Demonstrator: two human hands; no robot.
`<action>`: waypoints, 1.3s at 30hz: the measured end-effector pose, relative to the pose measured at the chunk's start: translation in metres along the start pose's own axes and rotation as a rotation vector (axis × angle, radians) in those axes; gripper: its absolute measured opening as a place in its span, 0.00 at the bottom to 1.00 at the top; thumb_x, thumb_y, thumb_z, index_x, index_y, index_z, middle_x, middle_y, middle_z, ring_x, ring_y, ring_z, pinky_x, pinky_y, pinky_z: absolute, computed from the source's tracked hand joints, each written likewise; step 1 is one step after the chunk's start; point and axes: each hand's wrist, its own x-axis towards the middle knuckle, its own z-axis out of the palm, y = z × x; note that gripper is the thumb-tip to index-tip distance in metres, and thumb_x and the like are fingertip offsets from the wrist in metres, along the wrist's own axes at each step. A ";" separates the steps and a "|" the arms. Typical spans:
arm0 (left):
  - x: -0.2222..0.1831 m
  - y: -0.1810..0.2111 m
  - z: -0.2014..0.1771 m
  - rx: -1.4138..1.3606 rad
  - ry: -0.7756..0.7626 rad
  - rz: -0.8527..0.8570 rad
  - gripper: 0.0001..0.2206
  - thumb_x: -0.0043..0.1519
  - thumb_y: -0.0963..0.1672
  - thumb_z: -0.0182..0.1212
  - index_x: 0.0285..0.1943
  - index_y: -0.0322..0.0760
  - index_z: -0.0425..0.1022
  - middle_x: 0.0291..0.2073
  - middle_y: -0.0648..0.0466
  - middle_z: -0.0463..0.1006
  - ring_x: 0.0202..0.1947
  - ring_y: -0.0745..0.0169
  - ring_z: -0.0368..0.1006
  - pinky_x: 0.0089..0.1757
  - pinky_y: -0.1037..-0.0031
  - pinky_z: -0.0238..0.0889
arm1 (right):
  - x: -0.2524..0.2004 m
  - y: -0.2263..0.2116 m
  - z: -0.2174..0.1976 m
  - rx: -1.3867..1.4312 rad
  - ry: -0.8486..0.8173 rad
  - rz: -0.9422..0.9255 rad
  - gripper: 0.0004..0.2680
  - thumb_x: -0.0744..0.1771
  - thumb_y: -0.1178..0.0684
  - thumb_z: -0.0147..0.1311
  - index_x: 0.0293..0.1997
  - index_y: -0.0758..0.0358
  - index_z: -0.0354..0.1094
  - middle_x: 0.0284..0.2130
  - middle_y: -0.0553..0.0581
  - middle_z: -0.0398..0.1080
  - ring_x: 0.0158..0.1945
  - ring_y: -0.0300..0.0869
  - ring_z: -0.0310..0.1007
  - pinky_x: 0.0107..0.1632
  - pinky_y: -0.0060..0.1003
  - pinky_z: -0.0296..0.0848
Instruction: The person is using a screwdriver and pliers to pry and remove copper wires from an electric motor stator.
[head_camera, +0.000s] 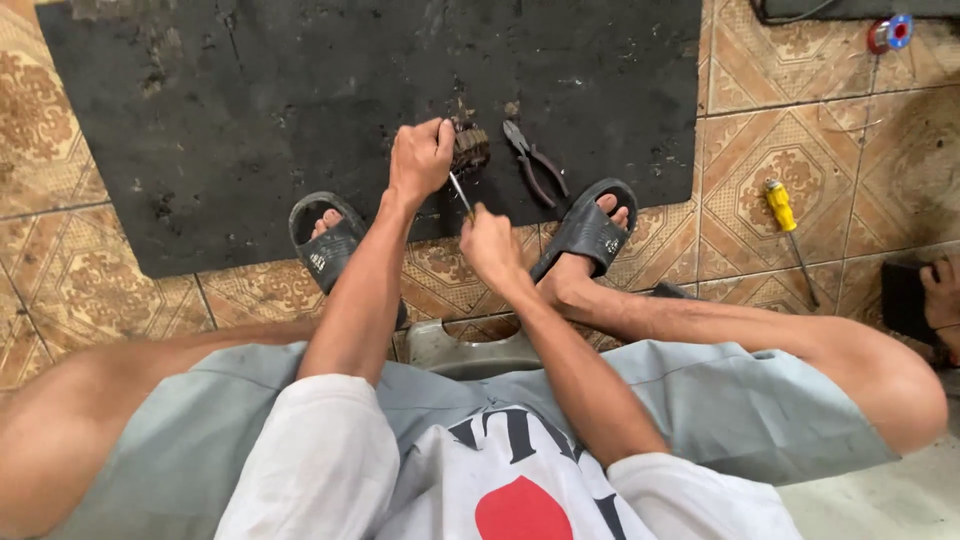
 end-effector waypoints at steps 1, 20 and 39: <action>-0.003 -0.002 0.002 0.032 -0.011 0.007 0.22 0.66 0.52 0.49 0.26 0.32 0.74 0.20 0.32 0.74 0.29 0.24 0.75 0.31 0.45 0.66 | 0.002 0.007 0.006 0.122 -0.009 -0.004 0.19 0.69 0.43 0.45 0.64 0.60 0.70 0.46 0.74 0.77 0.54 0.65 0.76 0.56 0.58 0.75; 0.015 -0.022 0.006 -0.055 0.034 -0.123 0.21 0.64 0.53 0.48 0.28 0.38 0.79 0.24 0.35 0.77 0.32 0.30 0.78 0.35 0.46 0.66 | 0.033 0.047 0.011 0.111 -0.031 -0.025 0.20 0.69 0.34 0.45 0.64 0.49 0.71 0.47 0.69 0.77 0.58 0.62 0.74 0.58 0.57 0.73; 0.014 -0.017 0.003 -0.072 0.004 -0.084 0.21 0.65 0.52 0.49 0.27 0.36 0.77 0.22 0.34 0.75 0.31 0.26 0.75 0.34 0.46 0.65 | -0.014 -0.003 -0.032 0.101 -0.018 -0.038 0.19 0.68 0.42 0.44 0.61 0.60 0.73 0.50 0.75 0.75 0.60 0.65 0.72 0.59 0.58 0.72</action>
